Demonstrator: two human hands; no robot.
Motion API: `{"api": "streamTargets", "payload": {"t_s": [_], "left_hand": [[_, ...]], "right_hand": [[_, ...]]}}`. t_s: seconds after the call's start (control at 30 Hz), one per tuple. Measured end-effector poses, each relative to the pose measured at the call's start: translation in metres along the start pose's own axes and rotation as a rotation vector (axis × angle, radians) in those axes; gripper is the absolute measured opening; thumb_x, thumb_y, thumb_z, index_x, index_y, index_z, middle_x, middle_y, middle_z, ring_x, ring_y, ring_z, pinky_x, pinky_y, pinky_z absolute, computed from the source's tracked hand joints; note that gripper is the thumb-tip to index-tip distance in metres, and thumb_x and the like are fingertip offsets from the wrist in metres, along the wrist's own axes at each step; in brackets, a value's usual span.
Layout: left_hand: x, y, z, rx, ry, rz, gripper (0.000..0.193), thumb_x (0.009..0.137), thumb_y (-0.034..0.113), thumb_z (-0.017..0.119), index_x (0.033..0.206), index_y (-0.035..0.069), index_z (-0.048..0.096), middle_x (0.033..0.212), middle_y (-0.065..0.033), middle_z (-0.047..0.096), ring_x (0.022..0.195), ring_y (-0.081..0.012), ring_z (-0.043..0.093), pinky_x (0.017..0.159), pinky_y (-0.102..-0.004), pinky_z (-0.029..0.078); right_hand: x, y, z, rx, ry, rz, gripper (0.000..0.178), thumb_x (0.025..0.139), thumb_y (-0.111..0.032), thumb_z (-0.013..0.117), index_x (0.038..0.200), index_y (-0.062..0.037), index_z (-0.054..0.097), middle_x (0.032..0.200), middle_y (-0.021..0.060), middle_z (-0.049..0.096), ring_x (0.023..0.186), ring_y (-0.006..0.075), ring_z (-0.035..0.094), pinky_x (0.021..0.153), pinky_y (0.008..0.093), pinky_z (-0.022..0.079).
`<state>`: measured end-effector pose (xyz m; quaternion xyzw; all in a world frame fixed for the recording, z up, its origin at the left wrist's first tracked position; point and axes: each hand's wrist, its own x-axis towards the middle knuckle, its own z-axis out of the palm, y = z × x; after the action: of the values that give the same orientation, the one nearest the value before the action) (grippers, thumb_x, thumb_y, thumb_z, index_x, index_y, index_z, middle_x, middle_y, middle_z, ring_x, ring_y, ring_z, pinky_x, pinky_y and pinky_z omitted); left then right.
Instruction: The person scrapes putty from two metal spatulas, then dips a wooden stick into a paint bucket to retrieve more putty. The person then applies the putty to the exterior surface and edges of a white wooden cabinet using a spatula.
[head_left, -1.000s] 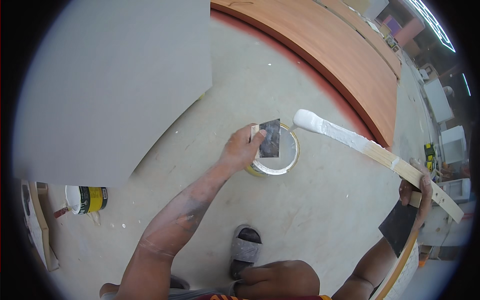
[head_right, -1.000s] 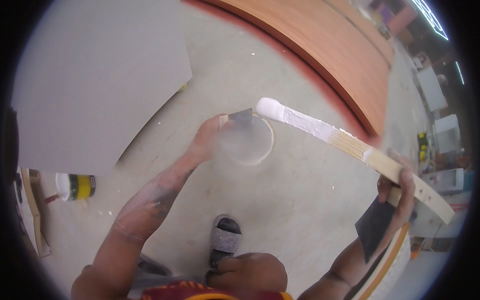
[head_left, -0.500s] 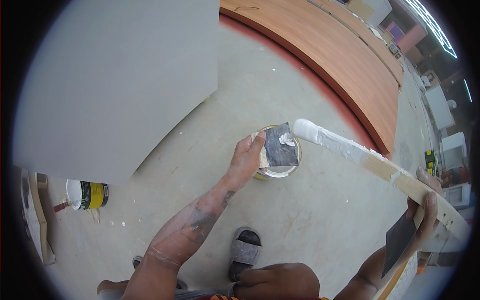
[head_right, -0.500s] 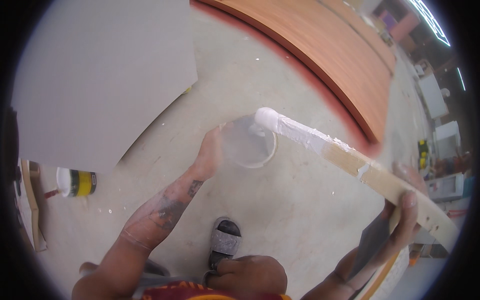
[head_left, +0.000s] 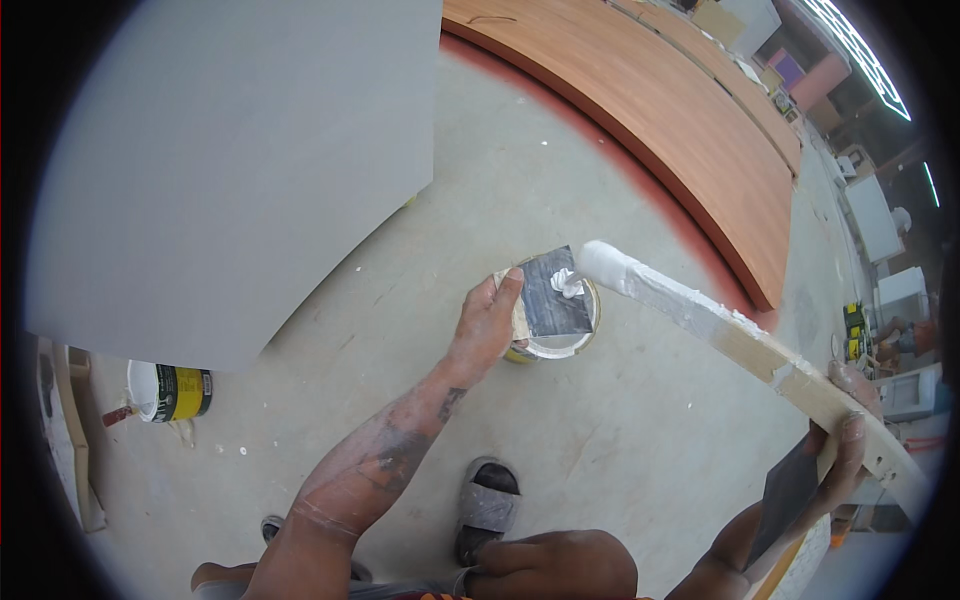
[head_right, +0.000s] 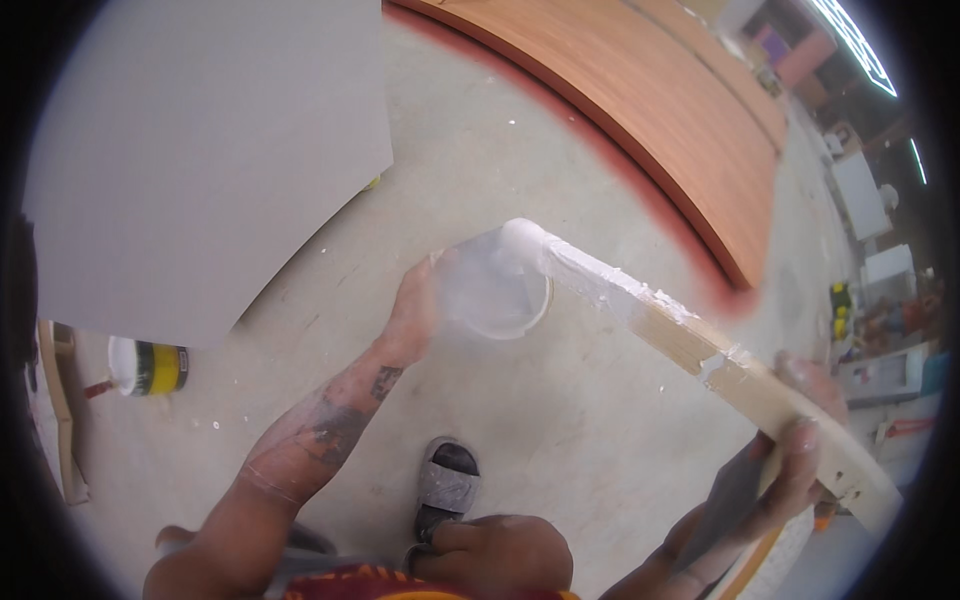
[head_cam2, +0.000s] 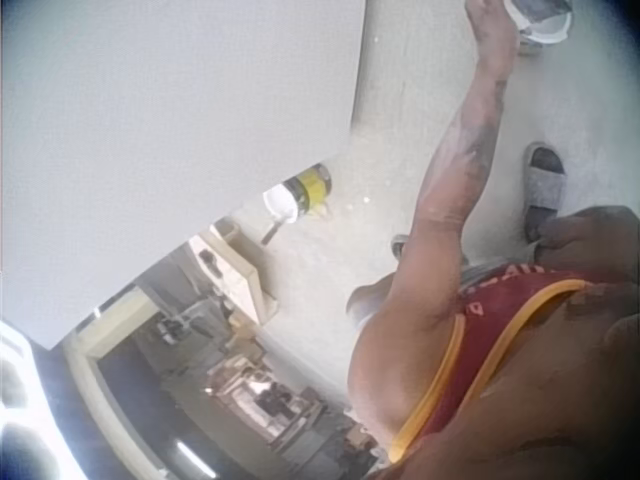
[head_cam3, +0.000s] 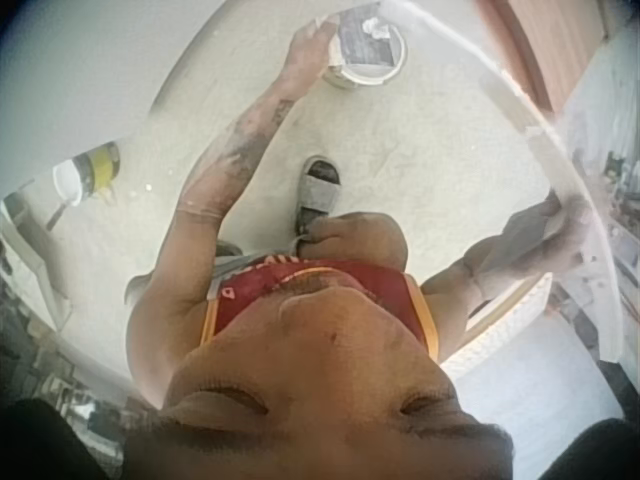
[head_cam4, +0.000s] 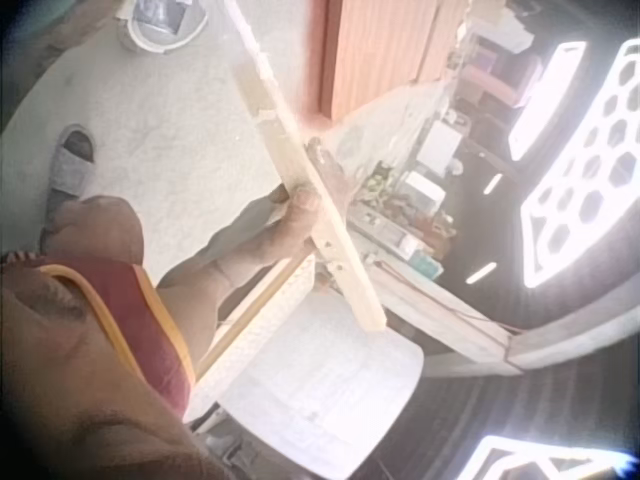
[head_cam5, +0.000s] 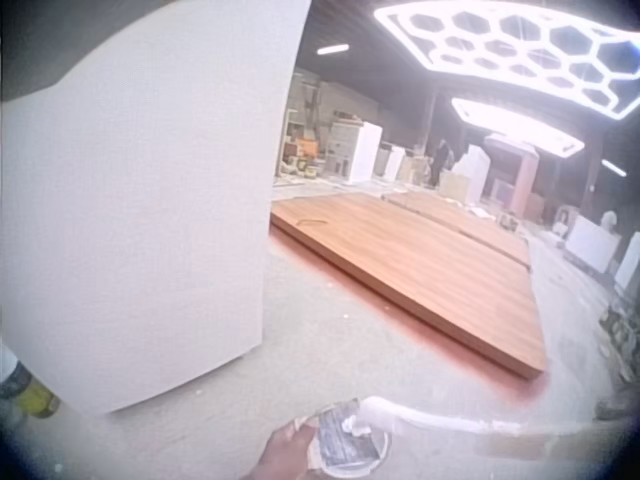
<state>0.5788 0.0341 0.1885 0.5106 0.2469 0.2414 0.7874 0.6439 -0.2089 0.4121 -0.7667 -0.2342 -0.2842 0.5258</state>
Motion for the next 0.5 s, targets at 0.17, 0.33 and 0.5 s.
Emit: {"api": "streamTargets", "payload": {"t_s": [0.17,0.33,0.5], "left_hand": [[0.0,-0.005,-0.011,-0.101,0.07,-0.084,0.043,0.106,0.041,0.046,0.111,0.0,0.057,0.089,-0.0028,0.061,0.071,-0.0075,0.06,0.057,-0.0262,0.055],[0.0,-0.011,-0.009,-0.171,0.119,-0.065,0.042,0.106,0.041,0.046,0.109,0.0,0.058,0.086,-0.0018,0.059,0.07,-0.0083,0.058,0.059,-0.0276,0.054],[0.006,-0.013,-0.018,-0.04,0.08,-0.023,0.041,0.107,0.039,0.045,0.104,0.001,0.059,0.082,-0.0012,0.058,0.067,-0.0084,0.057,0.057,-0.0272,0.052]], "right_hand": [[-0.006,0.037,-0.008,0.068,-0.298,0.119,0.053,0.085,-0.043,0.062,0.11,0.0032,0.068,0.103,0.0135,0.066,0.066,0.0109,0.05,0.059,0.0233,0.037],[-0.01,0.069,-0.017,0.115,-0.405,0.088,0.054,0.086,-0.045,0.066,0.109,0.004,0.069,0.099,0.0158,0.066,0.059,0.0121,0.048,0.054,0.0244,0.036],[-0.002,0.059,-0.019,0.144,-0.369,-0.134,0.059,0.088,-0.048,0.064,0.112,0.0062,0.067,0.09,0.0156,0.064,0.048,0.0084,0.044,0.042,0.0215,0.032]]}}
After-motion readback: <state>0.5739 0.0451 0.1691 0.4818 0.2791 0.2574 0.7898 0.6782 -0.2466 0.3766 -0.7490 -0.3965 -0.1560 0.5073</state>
